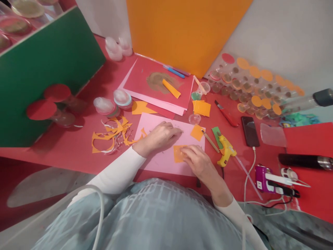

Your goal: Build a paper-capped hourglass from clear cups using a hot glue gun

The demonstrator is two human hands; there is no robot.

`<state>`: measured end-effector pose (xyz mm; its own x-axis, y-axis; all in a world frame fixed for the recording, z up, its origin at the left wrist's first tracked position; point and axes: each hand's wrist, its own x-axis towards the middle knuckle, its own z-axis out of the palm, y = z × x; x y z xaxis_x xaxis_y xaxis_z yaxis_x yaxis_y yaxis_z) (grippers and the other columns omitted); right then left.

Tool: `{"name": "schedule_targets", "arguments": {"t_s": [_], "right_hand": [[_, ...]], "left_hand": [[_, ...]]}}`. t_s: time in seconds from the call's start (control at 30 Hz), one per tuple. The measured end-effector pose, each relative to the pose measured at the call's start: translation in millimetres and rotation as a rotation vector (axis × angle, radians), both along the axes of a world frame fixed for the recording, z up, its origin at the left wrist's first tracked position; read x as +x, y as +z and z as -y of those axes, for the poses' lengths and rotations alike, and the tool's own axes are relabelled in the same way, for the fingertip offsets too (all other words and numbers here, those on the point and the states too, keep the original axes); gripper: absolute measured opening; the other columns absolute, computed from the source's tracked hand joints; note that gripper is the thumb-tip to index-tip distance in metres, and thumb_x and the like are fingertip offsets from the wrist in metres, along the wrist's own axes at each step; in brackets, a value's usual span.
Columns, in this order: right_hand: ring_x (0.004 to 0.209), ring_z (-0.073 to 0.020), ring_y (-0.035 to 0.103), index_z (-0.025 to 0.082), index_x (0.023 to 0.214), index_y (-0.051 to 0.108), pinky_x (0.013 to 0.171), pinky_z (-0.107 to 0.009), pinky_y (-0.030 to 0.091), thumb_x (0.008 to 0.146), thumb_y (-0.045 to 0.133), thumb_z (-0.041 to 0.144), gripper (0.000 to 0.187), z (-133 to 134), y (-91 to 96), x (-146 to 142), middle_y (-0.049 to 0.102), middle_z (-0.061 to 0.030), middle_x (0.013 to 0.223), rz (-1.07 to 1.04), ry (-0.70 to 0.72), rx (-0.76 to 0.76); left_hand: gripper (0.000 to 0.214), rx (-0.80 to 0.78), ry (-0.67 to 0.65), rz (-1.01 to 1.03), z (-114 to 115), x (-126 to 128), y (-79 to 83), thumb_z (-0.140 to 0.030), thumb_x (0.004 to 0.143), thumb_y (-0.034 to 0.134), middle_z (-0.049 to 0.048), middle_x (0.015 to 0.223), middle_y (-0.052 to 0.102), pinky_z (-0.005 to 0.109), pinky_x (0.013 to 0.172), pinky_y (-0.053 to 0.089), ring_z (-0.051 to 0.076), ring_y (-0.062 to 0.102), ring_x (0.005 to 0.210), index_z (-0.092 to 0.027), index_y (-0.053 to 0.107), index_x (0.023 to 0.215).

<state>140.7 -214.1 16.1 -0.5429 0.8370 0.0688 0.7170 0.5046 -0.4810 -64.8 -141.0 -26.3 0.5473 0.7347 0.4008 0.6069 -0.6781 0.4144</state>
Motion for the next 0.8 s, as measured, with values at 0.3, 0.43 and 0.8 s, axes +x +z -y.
{"name": "schedule_targets", "arguments": {"t_s": [0.3,0.43,0.8], "right_hand": [[0.096,-0.0252,0.066,0.021,0.115,0.067,0.085,-0.039,0.058,0.099,0.052,0.017,0.022,13,-13.6,-2,0.069,-0.0105,0.102,-0.058,-0.096,0.05],[0.095,-0.0252,0.066,0.021,0.116,0.066,0.085,-0.039,0.058,0.096,0.054,0.013,0.024,16,-18.1,-4,0.069,-0.0098,0.1,-0.069,-0.122,0.078],[0.098,-0.0242,0.065,0.024,0.117,0.066,0.087,-0.04,0.058,0.091,0.059,0.007,0.032,15,-21.5,-8,0.068,-0.0082,0.104,-0.105,-0.168,-0.014]], "left_hand": [[0.022,-0.013,0.019,-0.008,1,0,0.5,-0.02,0.098,0.05,0.0011,0.067,0.068,0.031,0.073,0.044,0.018,0.063,0.068,-0.02,0.068,0.085],[0.021,-0.007,0.019,-0.017,0,-1,-2.0,-0.021,0.098,0.05,0.0018,0.072,0.071,0.032,0.075,0.045,0.018,0.063,0.069,-0.021,0.068,0.087],[0.02,0.025,0.064,-0.006,-2,0,3.7,-0.026,0.098,0.054,0.0052,0.075,0.075,0.033,0.074,0.047,0.019,0.068,0.071,-0.021,0.073,0.093]]}}
